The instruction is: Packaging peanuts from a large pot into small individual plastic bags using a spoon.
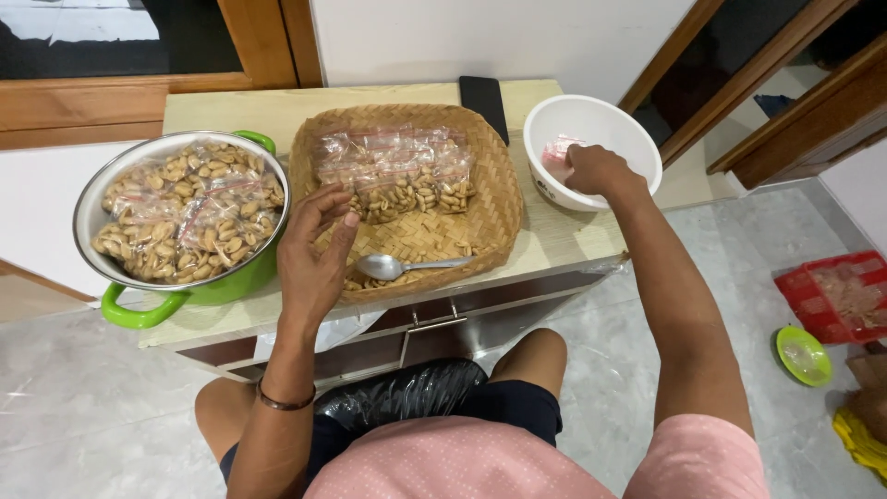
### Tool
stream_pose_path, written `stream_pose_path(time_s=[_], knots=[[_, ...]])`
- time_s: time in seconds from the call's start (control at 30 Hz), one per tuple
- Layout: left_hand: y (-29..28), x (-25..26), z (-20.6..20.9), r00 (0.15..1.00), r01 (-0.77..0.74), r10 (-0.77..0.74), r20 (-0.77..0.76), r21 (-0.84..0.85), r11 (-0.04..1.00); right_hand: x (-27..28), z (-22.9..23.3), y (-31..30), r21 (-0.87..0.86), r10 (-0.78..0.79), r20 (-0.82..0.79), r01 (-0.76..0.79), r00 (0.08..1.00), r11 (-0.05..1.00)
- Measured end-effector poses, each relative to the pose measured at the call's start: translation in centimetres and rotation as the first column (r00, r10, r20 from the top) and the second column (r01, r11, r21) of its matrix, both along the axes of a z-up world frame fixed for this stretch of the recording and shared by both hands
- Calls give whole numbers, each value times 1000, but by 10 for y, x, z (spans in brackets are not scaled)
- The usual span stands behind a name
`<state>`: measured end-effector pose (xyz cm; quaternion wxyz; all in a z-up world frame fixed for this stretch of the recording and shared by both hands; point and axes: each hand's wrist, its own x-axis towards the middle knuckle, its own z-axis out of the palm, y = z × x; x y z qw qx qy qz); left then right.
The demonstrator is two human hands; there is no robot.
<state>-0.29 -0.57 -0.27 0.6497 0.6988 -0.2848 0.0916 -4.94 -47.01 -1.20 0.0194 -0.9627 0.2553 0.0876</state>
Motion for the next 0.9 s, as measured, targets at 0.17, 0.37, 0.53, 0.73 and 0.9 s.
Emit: stream_pose_path(time_s=[0.17,0.37,0.53,0.73,0.9], knots=[[0,0,0,1000,0,0,7,-8,1000,17,-35,-43,10,2,50,-2,999,1000],[0,0,0,1000,3,-3,5,-6,1000,-7,33,-7,1,-71,263,74,962,997],[0,0,2,1000,14,-14,-10,-11,1000,-26,74,17,163,-136,454,68,881,984],[-1,0,0,1000,11,-8,-26,102,995,-28,100,92,540,-250,634,-188,732,820],[2,-2,6,993,120,-118,-27,78,990,4,78,189,528,298,670,-719,680,452]])
